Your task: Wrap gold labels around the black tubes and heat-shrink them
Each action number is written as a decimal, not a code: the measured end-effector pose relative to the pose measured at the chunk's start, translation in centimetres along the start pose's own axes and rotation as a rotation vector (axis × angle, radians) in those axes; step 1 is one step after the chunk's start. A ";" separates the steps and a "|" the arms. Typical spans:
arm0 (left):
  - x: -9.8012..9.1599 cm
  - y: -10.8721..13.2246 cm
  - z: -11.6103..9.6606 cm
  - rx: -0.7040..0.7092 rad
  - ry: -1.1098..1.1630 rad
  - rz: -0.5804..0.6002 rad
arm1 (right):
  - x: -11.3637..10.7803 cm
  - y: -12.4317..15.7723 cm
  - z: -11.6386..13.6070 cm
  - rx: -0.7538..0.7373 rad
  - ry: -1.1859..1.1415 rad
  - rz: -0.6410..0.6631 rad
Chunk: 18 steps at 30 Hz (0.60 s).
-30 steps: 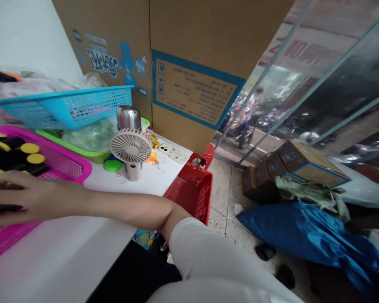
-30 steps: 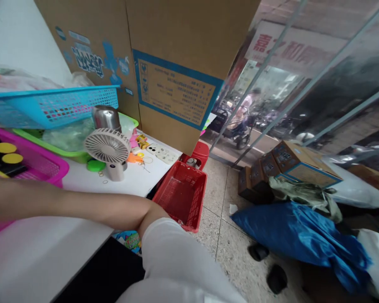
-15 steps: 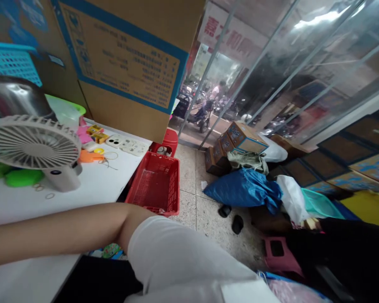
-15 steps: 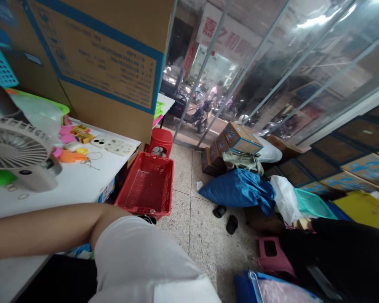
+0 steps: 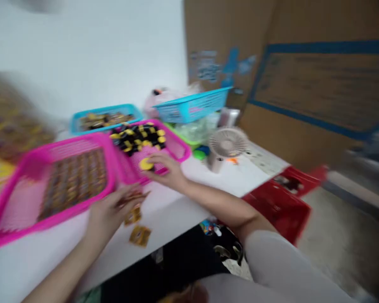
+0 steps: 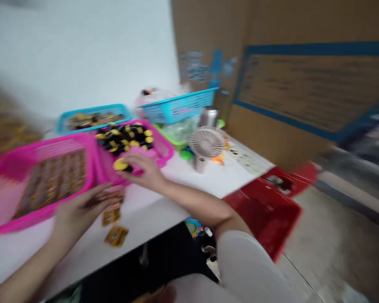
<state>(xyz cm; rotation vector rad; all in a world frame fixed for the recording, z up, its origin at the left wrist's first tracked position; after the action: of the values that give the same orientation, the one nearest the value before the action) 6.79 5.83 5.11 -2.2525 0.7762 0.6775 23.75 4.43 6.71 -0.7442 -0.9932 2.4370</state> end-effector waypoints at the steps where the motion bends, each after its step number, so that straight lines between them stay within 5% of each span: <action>1: -0.4 1.4 1.2 -0.073 0.032 -0.030 | -0.4 0.7 -0.5 0.066 -0.113 -0.016; 6: 1.1 2.1 4.0 -0.145 0.259 -0.039 | -1.5 2.2 -1.7 0.255 -0.392 -0.073; 14: 0.9 2.3 4.5 -0.037 0.234 -0.062 | 1.3 2.5 -2.1 0.448 -0.608 0.148; 18: 0.1 1.5 3.0 -0.054 0.237 -0.094 | 1.8 1.8 -0.9 0.417 -0.473 0.129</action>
<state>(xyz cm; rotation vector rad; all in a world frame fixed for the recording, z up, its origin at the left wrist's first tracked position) 5.09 7.01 2.49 -2.4314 0.7652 0.3961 22.61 4.69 4.23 -0.0918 -0.5546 2.8703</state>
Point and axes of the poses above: each hand's wrist, its own y-axis away from the middle knuckle, its own x-axis out of the palm, z = x × y, the point moved 8 cm from there along -y, towards the middle knuckle, and after that the axes turned 10 degrees about x, right-handed, at the moved point
